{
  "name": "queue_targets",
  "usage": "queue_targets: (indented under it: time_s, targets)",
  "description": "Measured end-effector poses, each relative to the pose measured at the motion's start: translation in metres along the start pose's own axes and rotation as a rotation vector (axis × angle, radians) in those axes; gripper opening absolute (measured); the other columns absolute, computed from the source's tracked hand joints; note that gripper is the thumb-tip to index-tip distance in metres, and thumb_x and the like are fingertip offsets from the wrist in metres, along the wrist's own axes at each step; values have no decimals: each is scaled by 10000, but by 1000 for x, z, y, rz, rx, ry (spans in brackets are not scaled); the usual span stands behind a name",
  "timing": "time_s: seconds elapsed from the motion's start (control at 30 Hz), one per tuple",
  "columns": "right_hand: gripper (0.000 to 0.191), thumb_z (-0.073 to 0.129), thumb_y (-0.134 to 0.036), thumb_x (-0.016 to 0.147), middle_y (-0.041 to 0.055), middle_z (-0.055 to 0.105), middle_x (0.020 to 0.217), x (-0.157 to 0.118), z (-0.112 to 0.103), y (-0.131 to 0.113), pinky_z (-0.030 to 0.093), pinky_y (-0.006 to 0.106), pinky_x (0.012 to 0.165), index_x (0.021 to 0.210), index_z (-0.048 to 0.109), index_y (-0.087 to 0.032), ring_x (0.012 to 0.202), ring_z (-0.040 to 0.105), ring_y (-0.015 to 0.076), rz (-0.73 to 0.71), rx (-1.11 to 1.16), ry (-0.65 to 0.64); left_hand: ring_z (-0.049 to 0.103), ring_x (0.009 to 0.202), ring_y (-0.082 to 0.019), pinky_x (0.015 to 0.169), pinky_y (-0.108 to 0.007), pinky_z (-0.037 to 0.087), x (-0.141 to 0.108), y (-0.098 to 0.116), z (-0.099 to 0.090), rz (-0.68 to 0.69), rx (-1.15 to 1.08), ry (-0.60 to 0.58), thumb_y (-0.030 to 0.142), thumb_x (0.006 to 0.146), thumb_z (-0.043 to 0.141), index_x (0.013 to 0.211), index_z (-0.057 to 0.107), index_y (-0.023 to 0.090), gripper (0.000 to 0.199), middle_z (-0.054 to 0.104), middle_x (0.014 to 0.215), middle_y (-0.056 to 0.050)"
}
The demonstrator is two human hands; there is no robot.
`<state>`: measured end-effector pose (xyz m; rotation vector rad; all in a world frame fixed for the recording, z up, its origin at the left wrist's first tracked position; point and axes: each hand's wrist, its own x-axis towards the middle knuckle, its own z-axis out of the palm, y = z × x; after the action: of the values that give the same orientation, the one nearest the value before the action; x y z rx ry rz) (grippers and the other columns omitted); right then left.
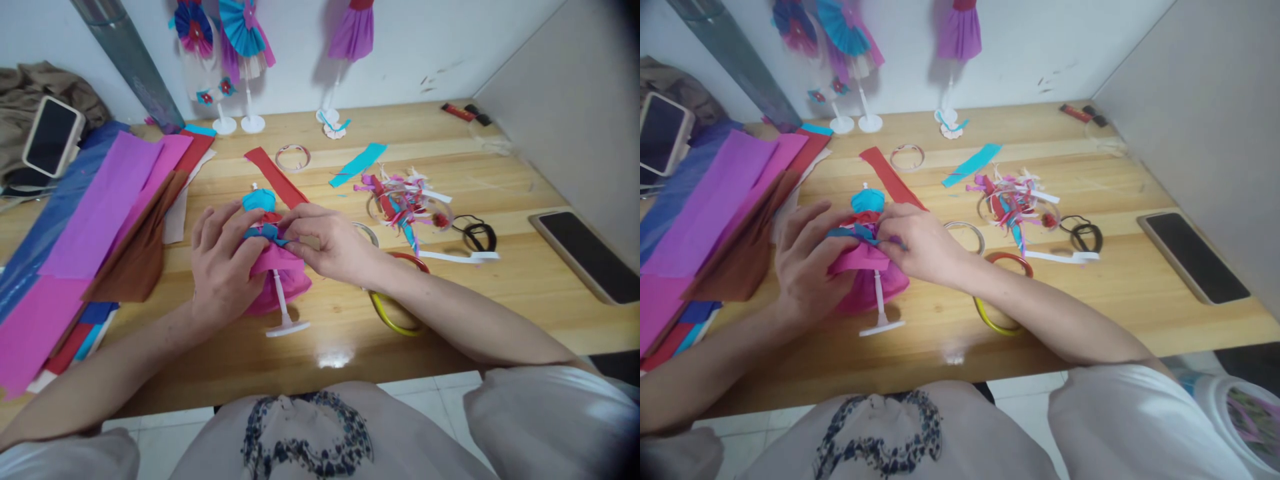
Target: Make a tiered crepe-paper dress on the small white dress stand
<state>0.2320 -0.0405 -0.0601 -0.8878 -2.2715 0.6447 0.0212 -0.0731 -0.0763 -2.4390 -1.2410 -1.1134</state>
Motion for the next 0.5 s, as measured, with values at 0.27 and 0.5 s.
queue_targets:
  time_s: [0.27,0.5]
  targets:
    - [244,500,-78,893,93,715,1089,-1,-2,-2,558,434,954,934,695,-220,1082,648,245,-47,-50,-30,632,1206,-275,1037,-519,508,4,-1,0,50,-30,38,198,864,656,889,624,253,69,757,1167,-5]
    - [310,484,-19,812,92,717,1122,-3,0,-2,566,441,928,917,706,-210,1099,651,252,-72,-37,-35,648,1170,-245,1041,-491,507,4,-3,0,16,-85,19,181,886,606,924,626,271,99,779,1056,23]
